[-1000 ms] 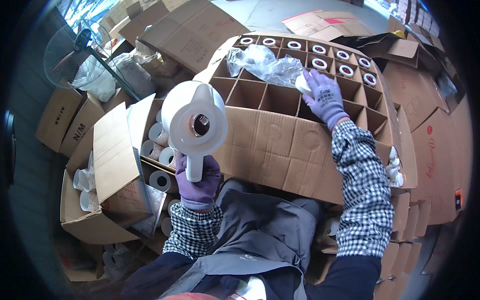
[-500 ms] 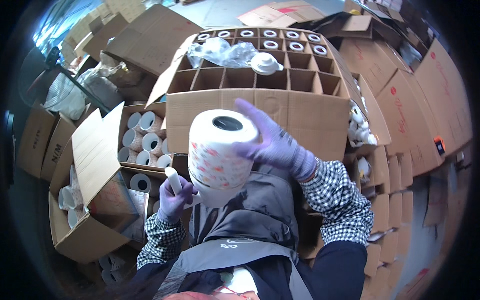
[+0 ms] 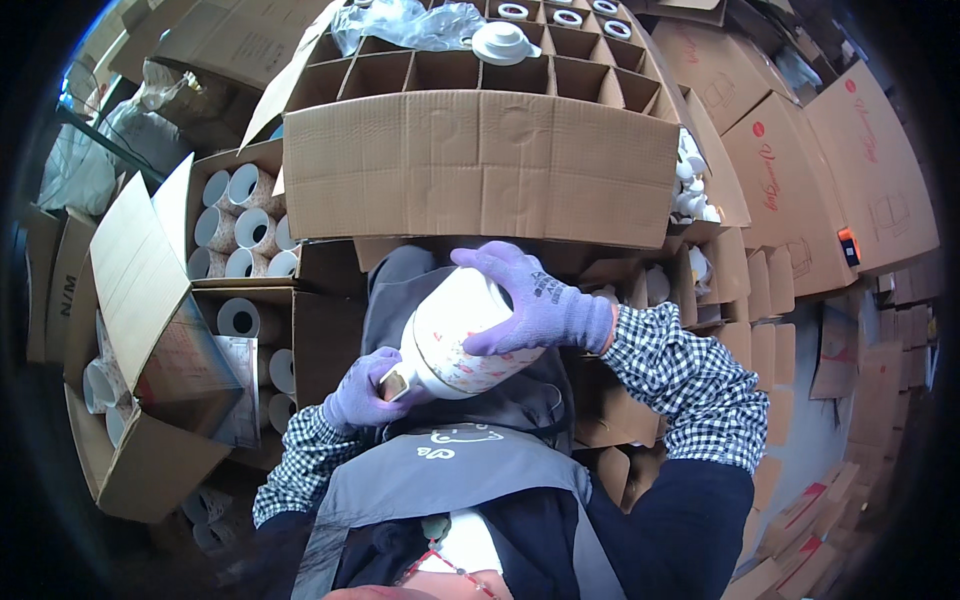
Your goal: The person assembles ceramic teapot parts by hand, repeatedly attaching a metallic lid to a white ceramic body and placing a patterned ceramic lid on top. The person handles the parts one at a time and places them into a compartmentalized cardboard box.
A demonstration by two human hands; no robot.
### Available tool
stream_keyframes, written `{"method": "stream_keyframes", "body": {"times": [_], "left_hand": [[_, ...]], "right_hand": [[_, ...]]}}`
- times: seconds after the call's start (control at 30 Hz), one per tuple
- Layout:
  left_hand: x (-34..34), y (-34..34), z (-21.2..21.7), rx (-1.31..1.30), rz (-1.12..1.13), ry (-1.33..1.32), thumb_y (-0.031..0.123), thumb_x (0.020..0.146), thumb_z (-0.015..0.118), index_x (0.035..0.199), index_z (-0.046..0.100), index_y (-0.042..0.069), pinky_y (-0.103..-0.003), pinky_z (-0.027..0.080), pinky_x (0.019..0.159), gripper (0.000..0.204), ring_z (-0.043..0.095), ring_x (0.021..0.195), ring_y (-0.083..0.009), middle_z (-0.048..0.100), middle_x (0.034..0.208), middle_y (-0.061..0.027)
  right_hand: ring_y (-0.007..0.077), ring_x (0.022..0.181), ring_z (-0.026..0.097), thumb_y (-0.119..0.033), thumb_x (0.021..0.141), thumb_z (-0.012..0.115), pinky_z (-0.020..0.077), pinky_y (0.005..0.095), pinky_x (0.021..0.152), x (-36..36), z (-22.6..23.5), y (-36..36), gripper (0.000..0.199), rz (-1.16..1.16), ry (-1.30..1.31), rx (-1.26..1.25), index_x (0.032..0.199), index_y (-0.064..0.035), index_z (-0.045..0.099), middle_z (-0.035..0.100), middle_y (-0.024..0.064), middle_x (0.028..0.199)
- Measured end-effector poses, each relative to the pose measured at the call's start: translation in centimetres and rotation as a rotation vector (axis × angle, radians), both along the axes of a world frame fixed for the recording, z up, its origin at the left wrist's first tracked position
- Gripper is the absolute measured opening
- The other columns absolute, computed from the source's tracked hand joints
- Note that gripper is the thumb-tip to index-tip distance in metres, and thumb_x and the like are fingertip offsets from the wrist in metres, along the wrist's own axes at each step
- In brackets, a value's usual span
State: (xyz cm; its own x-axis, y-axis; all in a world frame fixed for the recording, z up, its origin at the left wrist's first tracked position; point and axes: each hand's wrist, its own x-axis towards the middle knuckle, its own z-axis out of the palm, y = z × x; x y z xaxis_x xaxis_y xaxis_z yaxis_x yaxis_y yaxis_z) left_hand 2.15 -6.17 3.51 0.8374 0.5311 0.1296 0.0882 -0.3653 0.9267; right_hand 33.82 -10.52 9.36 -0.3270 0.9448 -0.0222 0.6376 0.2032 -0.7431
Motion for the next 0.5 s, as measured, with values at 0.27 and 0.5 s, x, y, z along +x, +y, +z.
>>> {"method": "stream_keyframes", "body": {"times": [0.27,0.5], "left_hand": [[-0.4,2.6,0.0,-0.249,-0.093,0.038,0.016,0.072,0.085,0.092,0.069,0.002,-0.034,0.051,0.074,0.029,0.065,0.083,-0.0217,0.068,0.082,-0.0062],[-2.0,6.3,-3.8,-0.522,-0.306,-0.107,0.007,0.077,0.084,0.095,0.07,0.003,-0.022,0.048,0.068,0.023,0.058,0.071,-0.0052,0.068,0.082,0.0012]], "right_hand": [[0.0423,0.125,0.046,-0.057,0.066,0.086,0.0399,0.0526,0.106,-0.9,1.2,-1.0,0.104,0.003,-0.044,0.19,0.151,-0.015,0.042,0.042,0.0232,0.137],[0.0459,0.123,0.047,-0.066,0.064,0.083,0.0429,0.054,0.102,-2.5,4.5,0.5,0.102,0.247,-0.101,0.372,0.147,-0.0181,0.05,0.042,0.0274,0.14]]}}
